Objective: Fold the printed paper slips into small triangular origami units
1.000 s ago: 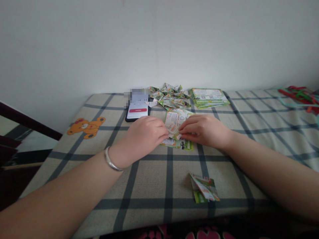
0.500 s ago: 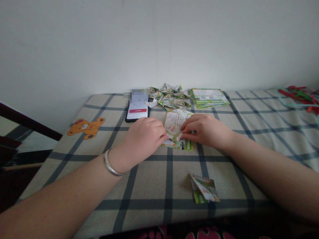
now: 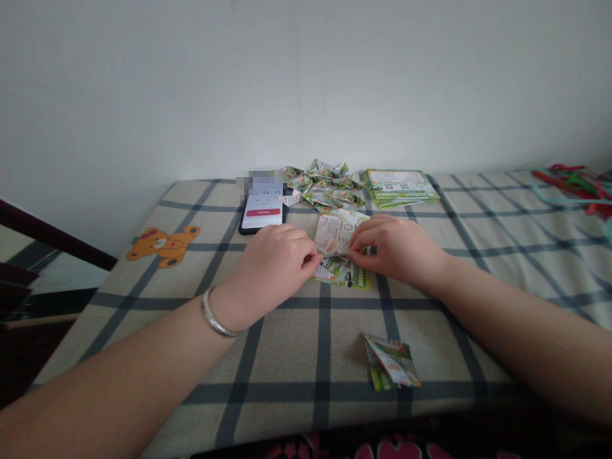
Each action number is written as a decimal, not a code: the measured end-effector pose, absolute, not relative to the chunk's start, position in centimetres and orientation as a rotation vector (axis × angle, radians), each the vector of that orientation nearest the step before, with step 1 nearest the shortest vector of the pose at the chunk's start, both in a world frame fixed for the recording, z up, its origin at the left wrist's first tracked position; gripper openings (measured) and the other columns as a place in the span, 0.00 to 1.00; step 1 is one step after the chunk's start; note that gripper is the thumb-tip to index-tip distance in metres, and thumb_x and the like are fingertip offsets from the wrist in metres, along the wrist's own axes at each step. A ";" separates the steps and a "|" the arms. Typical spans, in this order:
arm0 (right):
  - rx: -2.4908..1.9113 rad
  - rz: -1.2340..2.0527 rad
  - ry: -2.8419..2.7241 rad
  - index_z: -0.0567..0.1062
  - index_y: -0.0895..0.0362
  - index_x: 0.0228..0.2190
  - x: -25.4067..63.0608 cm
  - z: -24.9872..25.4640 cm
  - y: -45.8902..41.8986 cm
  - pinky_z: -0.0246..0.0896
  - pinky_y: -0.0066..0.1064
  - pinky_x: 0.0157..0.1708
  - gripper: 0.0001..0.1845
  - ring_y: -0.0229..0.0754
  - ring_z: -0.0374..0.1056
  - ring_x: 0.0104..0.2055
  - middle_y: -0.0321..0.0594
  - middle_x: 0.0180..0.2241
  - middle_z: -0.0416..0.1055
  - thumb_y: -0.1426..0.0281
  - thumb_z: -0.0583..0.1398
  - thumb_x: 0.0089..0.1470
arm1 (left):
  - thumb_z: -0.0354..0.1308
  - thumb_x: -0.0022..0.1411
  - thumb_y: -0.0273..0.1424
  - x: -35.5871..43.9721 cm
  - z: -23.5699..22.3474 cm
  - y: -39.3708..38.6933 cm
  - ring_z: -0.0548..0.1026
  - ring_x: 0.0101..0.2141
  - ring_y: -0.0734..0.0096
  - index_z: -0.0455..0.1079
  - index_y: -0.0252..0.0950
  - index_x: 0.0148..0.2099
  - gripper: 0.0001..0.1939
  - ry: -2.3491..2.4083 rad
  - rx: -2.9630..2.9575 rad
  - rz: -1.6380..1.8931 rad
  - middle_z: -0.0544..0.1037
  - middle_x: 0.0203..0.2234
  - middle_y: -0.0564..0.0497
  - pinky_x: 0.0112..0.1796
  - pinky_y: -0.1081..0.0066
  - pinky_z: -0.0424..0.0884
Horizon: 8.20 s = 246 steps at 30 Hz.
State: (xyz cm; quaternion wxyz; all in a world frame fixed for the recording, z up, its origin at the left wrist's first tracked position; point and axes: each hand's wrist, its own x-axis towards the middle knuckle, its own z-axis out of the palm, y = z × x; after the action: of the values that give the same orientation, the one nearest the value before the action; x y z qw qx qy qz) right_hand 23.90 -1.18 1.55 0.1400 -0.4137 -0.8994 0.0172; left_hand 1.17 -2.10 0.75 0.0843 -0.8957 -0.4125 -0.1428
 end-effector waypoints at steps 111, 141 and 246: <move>-0.960 -0.198 -2.634 0.81 0.52 0.39 23.4 -0.1 -1.0 0.58 0.32 0.37 0.11 0.43 0.67 0.39 0.40 0.36 0.75 0.72 0.58 0.59 | 0.53 0.66 0.26 1.1 0.2 -1.2 0.74 0.43 0.62 0.73 0.33 0.44 0.08 -1.037 -2.911 -0.401 0.77 0.39 0.47 0.47 0.60 0.72; -0.986 -0.204 -2.789 0.81 0.55 0.35 23.6 1.4 -1.3 0.59 0.33 0.36 0.12 0.42 0.68 0.38 0.40 0.36 0.77 0.77 0.58 0.55 | 0.49 0.64 0.24 0.4 0.9 -1.8 0.74 0.48 0.61 0.74 0.35 0.48 0.15 -0.913 -2.827 -0.177 0.78 0.46 0.46 0.48 0.59 0.73; -0.533 -0.279 -2.702 0.78 0.56 0.43 25.3 1.0 0.0 0.62 0.35 0.38 0.13 0.44 0.68 0.41 0.42 0.40 0.78 0.73 0.54 0.63 | 0.61 0.61 0.28 1.0 0.3 -1.3 0.73 0.37 0.63 0.72 0.34 0.31 0.05 -0.946 -2.754 -0.666 0.77 0.30 0.50 0.40 0.62 0.69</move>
State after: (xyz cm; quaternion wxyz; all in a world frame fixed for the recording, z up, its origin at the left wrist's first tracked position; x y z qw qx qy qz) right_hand 25.34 0.00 1.03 0.1858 -0.1893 -0.9591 -0.0989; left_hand 1.00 -1.33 0.28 0.0773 -0.9192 -0.3157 -0.2224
